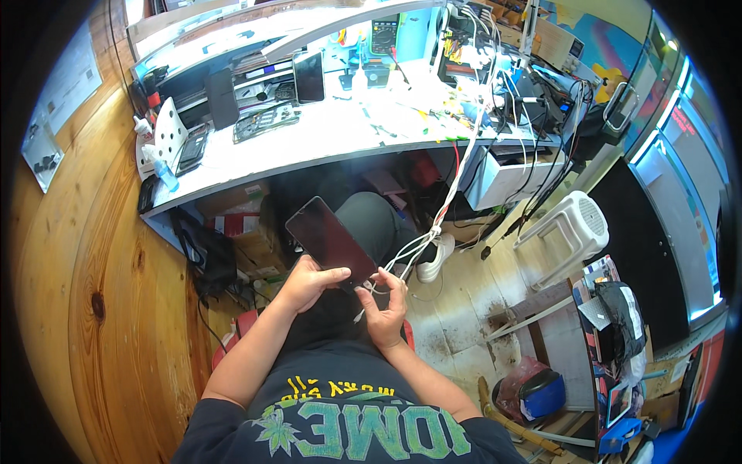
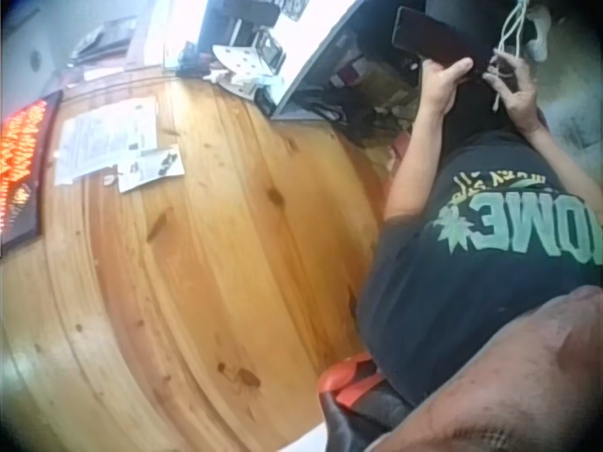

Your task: The person uses a brush to clean a circuit board and then connects internal components and a battery inside the phone housing.

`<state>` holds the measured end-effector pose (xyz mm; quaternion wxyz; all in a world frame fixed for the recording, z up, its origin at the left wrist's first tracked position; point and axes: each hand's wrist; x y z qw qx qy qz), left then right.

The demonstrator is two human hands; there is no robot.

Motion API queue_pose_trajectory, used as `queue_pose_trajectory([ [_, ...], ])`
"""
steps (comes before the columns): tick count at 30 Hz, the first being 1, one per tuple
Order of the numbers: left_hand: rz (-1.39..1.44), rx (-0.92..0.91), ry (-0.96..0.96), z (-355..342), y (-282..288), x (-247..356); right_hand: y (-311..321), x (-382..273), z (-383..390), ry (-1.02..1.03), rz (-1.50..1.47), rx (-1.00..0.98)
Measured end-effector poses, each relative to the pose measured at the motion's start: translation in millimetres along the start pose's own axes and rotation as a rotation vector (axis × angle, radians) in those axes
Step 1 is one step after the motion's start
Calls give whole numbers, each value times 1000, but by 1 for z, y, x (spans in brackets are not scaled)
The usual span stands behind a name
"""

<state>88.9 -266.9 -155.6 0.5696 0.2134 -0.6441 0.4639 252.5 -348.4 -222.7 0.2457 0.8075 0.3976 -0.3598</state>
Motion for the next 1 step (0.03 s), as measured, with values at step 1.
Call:
queue_pose_trajectory([
  [1, 0, 10, -2, 0, 0, 0, 0, 0, 0, 24, 35, -18],
])
Point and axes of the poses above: each hand's wrist, its own z-axis away from the middle knuckle, its own y-axis out of the back of the hand, x = y × z, and after that the axes turned 3 degrees about -z, right-handed
